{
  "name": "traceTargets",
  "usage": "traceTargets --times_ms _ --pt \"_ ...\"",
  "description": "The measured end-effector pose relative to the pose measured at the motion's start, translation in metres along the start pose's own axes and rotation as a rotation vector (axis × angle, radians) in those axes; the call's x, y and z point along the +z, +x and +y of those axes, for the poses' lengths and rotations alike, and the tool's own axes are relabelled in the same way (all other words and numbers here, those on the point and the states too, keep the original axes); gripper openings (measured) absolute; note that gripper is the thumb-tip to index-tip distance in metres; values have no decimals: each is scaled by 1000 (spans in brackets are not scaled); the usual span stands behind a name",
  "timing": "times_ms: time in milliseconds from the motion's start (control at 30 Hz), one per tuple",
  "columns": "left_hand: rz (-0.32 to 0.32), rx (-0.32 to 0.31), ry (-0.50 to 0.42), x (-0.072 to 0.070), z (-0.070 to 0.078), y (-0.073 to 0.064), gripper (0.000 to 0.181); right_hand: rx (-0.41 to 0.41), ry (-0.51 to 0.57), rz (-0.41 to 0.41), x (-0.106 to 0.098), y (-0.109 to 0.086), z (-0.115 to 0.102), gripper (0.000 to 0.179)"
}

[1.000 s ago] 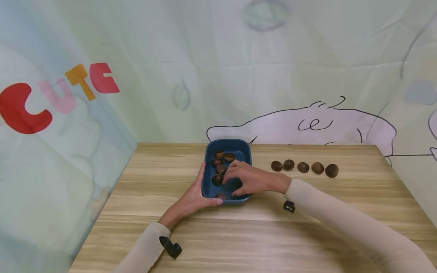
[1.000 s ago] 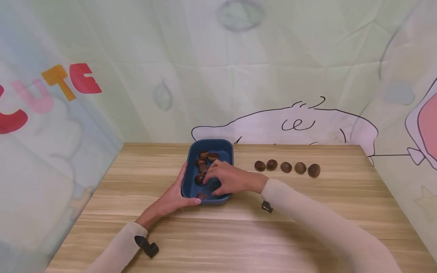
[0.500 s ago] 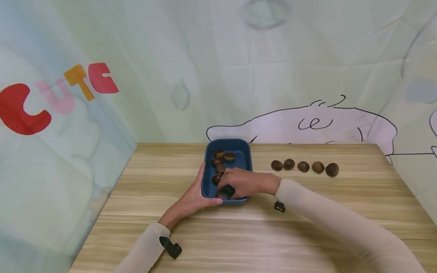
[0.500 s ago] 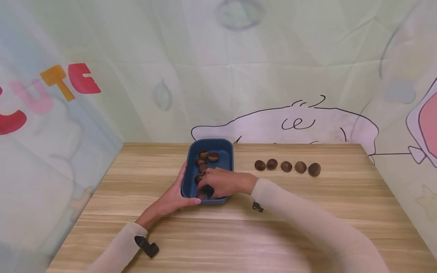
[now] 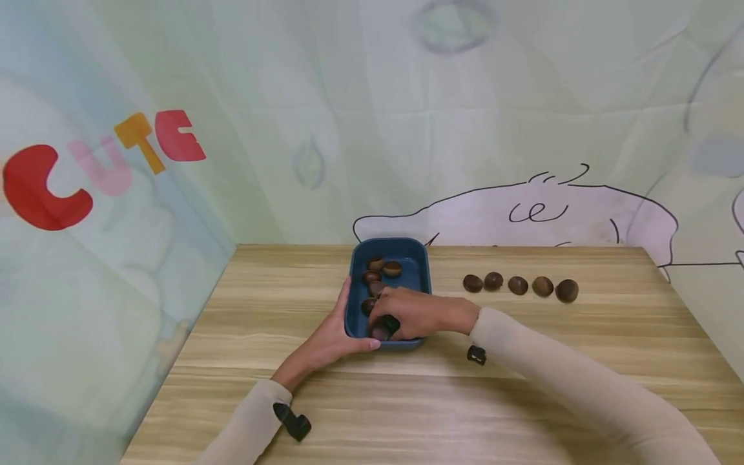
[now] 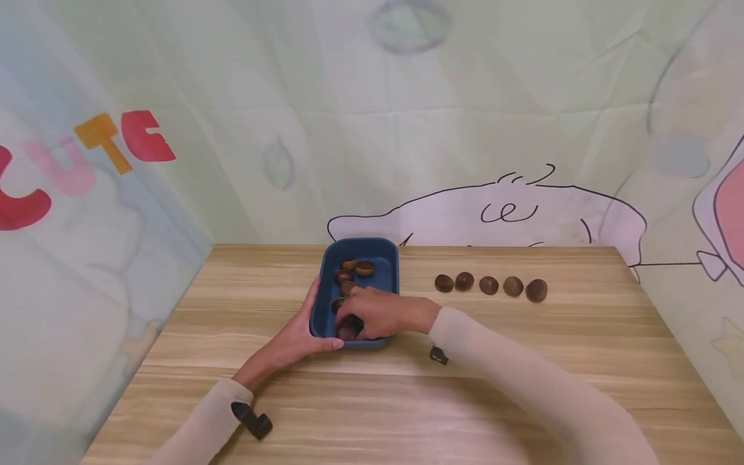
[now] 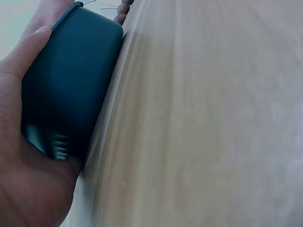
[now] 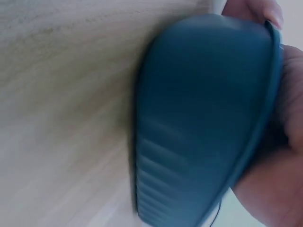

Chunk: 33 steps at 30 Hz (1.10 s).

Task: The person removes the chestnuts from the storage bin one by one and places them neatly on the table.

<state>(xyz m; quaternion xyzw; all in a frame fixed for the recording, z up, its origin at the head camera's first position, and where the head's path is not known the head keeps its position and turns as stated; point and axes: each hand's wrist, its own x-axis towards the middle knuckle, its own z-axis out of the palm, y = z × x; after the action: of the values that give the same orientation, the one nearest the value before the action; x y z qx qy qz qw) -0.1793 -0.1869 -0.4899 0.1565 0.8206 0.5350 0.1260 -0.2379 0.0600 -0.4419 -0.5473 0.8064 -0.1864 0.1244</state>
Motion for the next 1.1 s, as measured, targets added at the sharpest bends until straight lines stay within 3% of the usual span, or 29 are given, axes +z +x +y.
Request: traceTargets --times_ms 233,433,667,933,1100 --pt "-3 11 -33 1 -2 1 139 137 121 53 -16 -24 1 42" --pt "0 23 -28 1 -3 1 139 154 217 168 -24 -47 9 41" --pt "9 12 -1 2 -2 1 141 199 258 315 -27 -76 17 40" --pt "12 -1 7 3 -3 1 141 293 299 483 -31 -121 27 45" --pt "13 -9 7 3 -3 1 141 385 326 544 -36 -153 32 42"
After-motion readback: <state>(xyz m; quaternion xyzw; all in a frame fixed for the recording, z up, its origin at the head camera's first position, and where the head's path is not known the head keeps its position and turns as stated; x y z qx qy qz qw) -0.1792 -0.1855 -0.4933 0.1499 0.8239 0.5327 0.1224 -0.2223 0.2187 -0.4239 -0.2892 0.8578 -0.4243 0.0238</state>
